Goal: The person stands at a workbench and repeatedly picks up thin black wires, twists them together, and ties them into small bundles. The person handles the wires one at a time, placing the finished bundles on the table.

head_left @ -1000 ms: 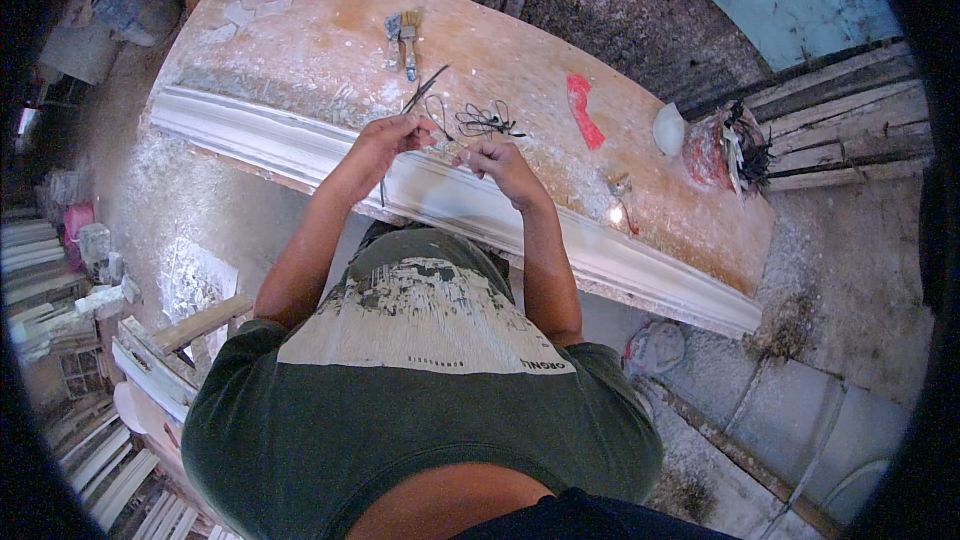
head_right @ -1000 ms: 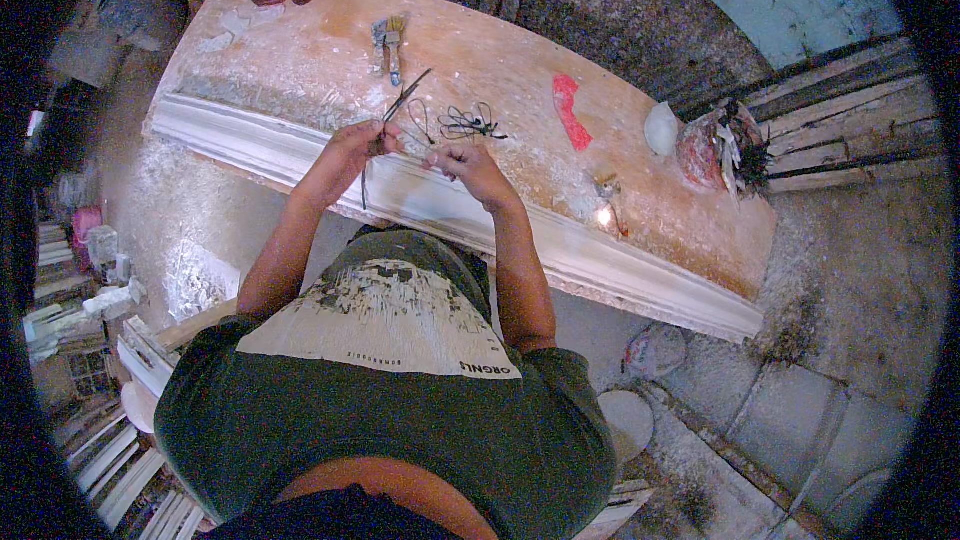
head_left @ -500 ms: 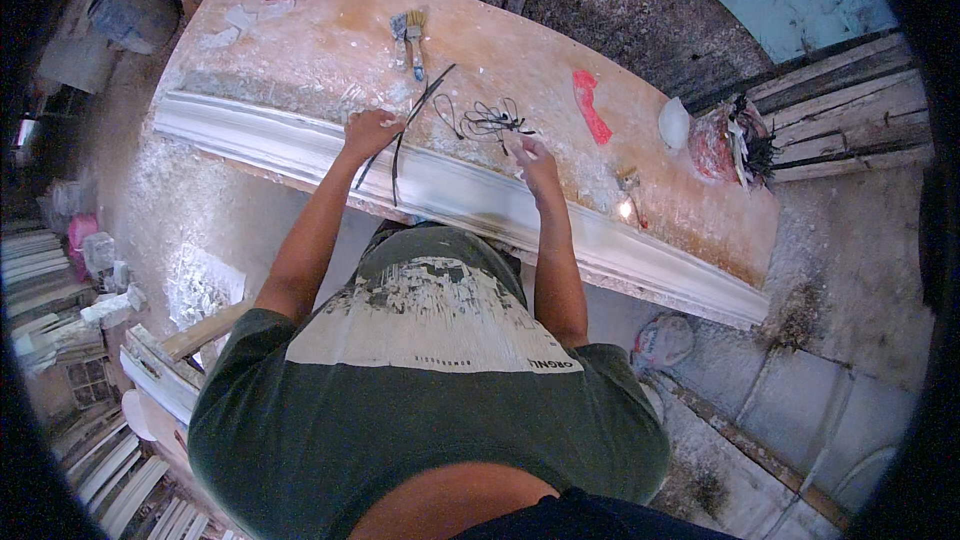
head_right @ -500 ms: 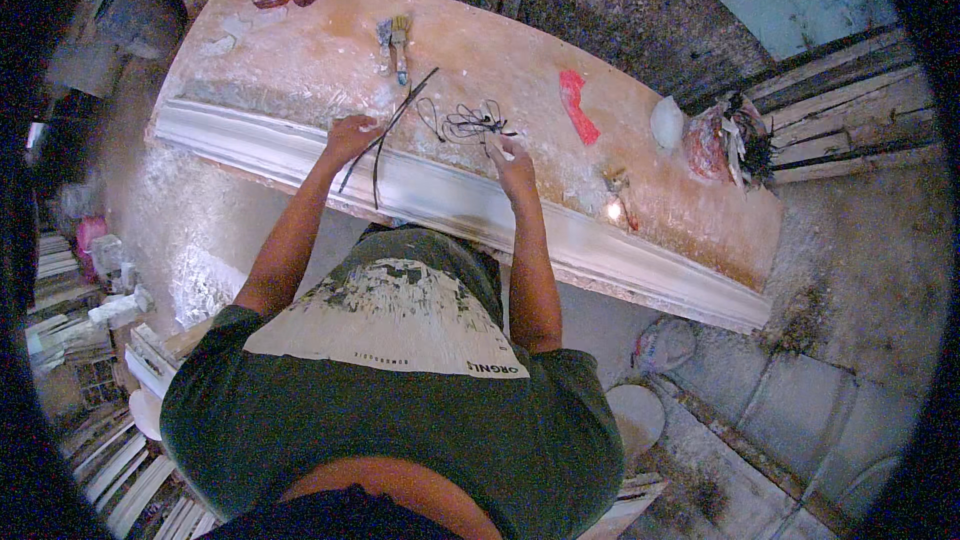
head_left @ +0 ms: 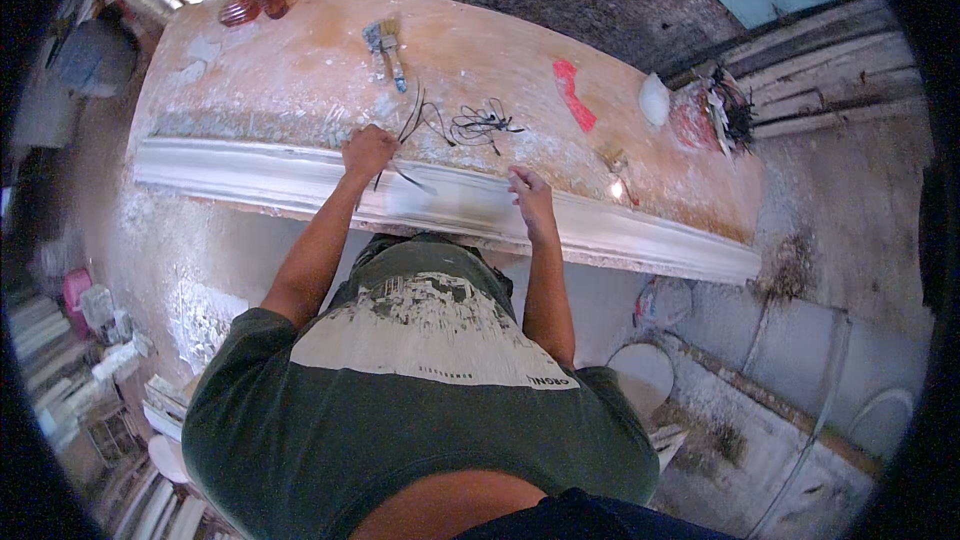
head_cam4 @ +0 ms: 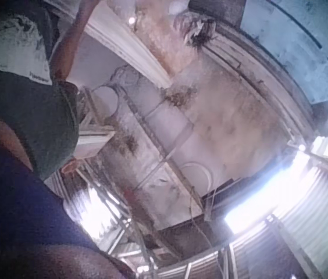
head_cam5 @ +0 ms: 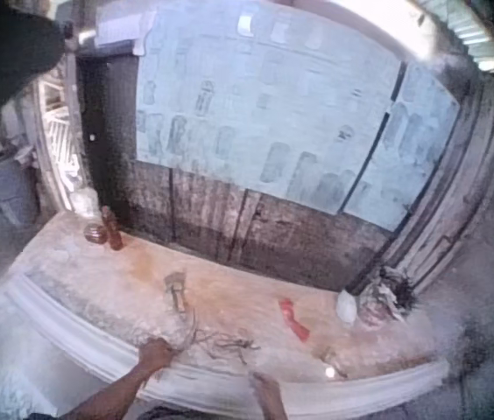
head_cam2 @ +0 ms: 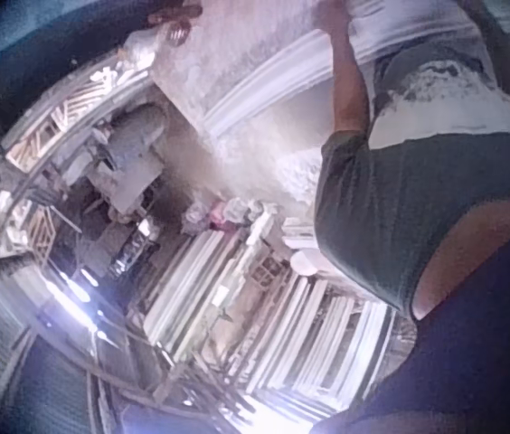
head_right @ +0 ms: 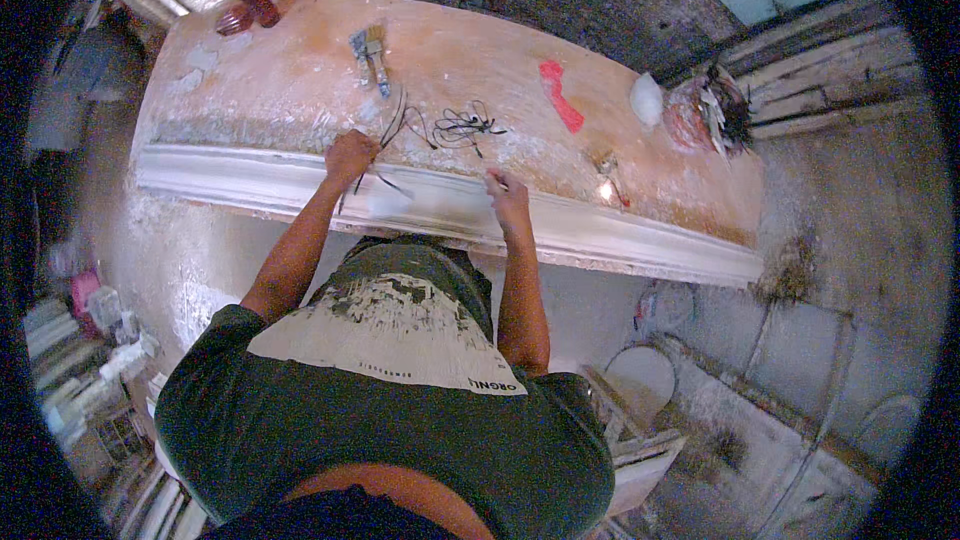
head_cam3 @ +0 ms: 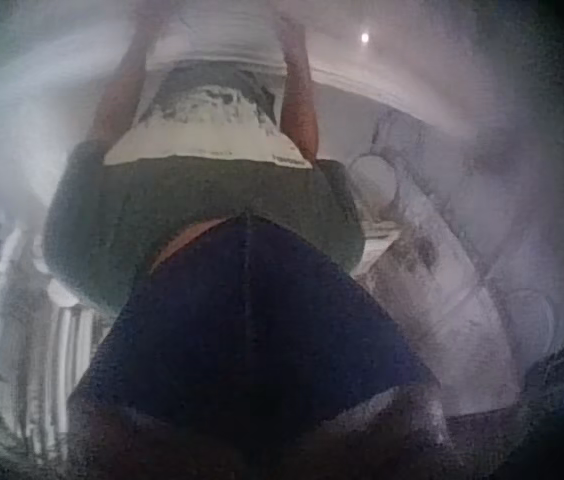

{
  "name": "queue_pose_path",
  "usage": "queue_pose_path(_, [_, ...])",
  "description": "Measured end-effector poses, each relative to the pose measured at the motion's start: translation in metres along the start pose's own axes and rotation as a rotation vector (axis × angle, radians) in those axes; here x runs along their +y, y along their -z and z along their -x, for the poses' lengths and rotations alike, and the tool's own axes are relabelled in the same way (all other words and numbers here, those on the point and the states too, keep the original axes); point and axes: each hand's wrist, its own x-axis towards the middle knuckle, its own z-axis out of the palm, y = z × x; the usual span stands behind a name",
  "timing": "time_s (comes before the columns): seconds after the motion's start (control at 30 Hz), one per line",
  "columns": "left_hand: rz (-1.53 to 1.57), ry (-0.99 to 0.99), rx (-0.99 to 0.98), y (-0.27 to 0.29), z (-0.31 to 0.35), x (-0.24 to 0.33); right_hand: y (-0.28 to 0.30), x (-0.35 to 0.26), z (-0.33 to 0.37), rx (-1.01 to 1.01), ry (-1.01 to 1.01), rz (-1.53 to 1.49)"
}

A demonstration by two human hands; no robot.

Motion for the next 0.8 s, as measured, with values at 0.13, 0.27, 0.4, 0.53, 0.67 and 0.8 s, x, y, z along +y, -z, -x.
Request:
queue_pose_path(0.13, [0.152, -0.134, 0.085, 0.010, -0.003, -0.001, -0.016, -0.031, 0.016, 0.026, 0.061, -0.019])
queue_pose_path(0.27, [0.546, -0.214, 0.063, 0.006, -0.015, -0.009, -0.029, -0.051, 0.038, 0.020, 0.067, -0.008])
queue_pose_path(0.4, [0.795, -0.100, -0.132, 0.015, -0.016, -0.009, -0.044, -0.046, 0.048, 0.015, 0.071, -0.001])
queue_pose_path(0.53, [0.924, -0.007, -0.235, 0.040, -0.003, 0.004, -0.064, -0.051, 0.061, 0.022, 0.064, -0.042])
queue_pose_path(0.67, [1.250, -0.010, -0.325, 0.048, 0.011, 0.013, -0.096, -0.064, 0.061, -0.025, 0.212, 0.040])
queue_pose_path(0.8, [1.253, -0.163, -0.334, 0.056, 0.031, 0.036, -0.141, -0.085, 0.051, -0.139, 0.317, -0.065])
